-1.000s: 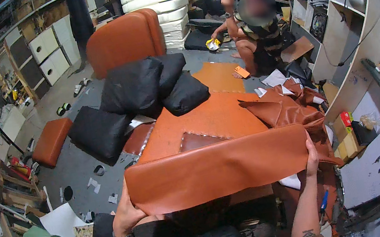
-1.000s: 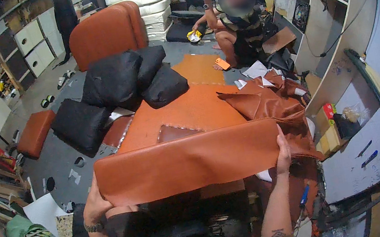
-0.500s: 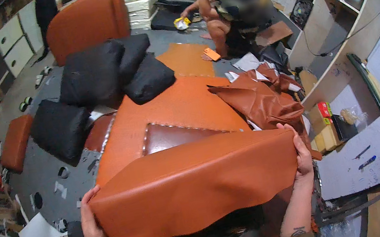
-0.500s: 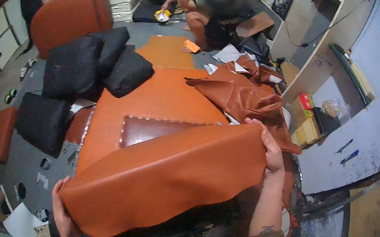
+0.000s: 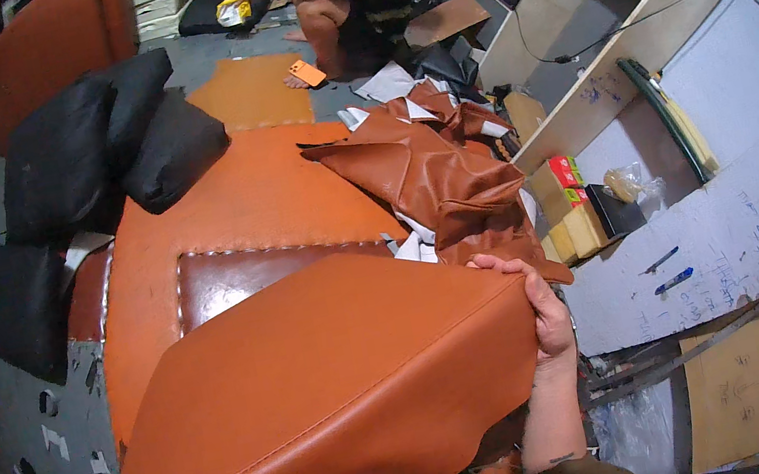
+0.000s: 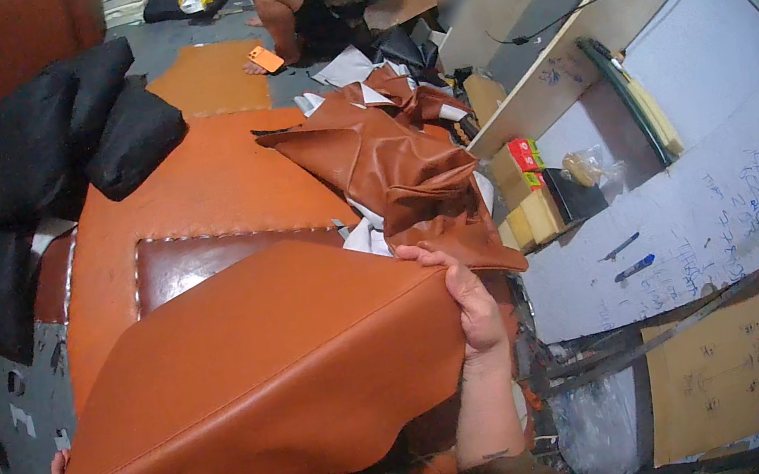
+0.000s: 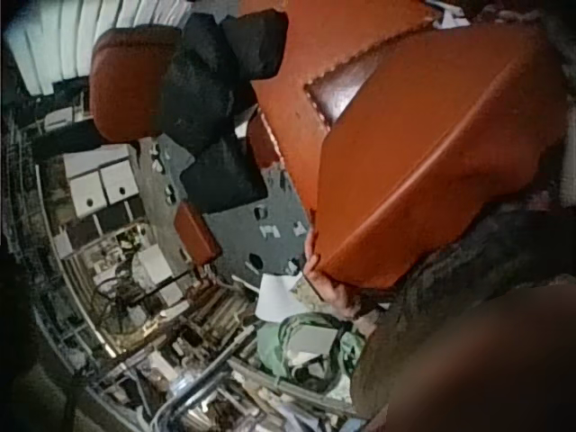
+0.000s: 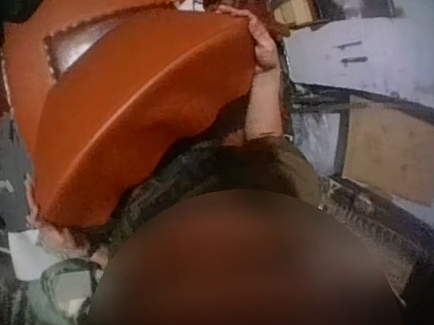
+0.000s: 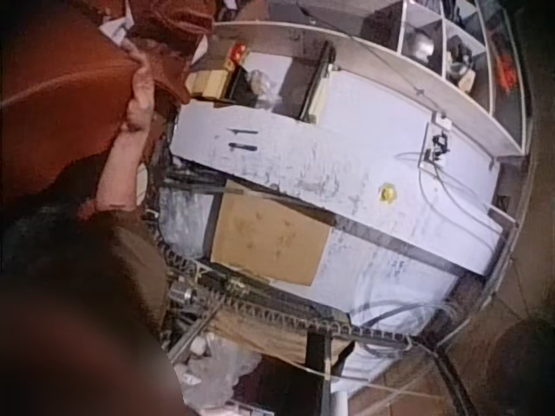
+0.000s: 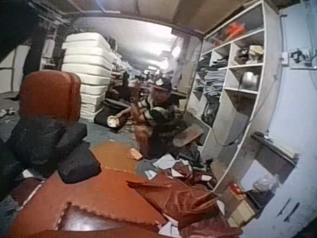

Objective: The person is reupholstering a chair armrest by stretching and stapling brown leather onto a wooden frame. They repeatedly pull the leather taut and use a pneumatic staple gun to secure it along the edges.

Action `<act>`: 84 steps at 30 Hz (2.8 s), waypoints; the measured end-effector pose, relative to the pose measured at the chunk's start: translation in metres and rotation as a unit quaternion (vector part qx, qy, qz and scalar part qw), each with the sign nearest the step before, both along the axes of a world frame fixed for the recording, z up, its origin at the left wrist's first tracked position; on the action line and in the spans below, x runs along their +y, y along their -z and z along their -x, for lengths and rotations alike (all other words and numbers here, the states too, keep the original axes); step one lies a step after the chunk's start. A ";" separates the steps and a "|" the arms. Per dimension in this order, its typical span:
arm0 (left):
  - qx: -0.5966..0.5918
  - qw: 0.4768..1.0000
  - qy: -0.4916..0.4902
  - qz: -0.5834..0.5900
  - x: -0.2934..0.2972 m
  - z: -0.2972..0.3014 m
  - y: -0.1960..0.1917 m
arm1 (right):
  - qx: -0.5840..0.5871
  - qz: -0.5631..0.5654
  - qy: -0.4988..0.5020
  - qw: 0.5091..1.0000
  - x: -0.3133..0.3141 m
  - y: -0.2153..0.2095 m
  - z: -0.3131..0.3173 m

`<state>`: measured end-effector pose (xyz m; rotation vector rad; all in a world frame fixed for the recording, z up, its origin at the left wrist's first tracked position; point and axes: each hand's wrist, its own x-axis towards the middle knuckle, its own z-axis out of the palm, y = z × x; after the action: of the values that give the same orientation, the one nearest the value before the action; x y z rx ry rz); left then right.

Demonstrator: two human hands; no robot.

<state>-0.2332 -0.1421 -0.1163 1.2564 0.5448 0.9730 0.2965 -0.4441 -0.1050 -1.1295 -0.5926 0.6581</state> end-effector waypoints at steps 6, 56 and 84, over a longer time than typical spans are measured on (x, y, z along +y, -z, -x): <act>0.006 0.997 -0.007 0.083 0.002 -0.008 -0.004 | 0.013 -0.023 -0.013 1.000 0.001 -0.001 -0.001; 0.298 0.791 -0.129 -0.519 -0.078 -0.114 -0.077 | -0.711 0.210 -0.031 0.670 0.137 -0.025 0.212; 0.412 0.739 -0.099 -0.524 0.038 -0.203 -0.114 | -0.784 0.139 0.002 0.605 0.236 -0.094 0.116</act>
<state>-0.0307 -0.1037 -0.0025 2.7697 0.8551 0.8541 0.1800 -0.2076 -0.0115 -1.8577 -2.0207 -0.5314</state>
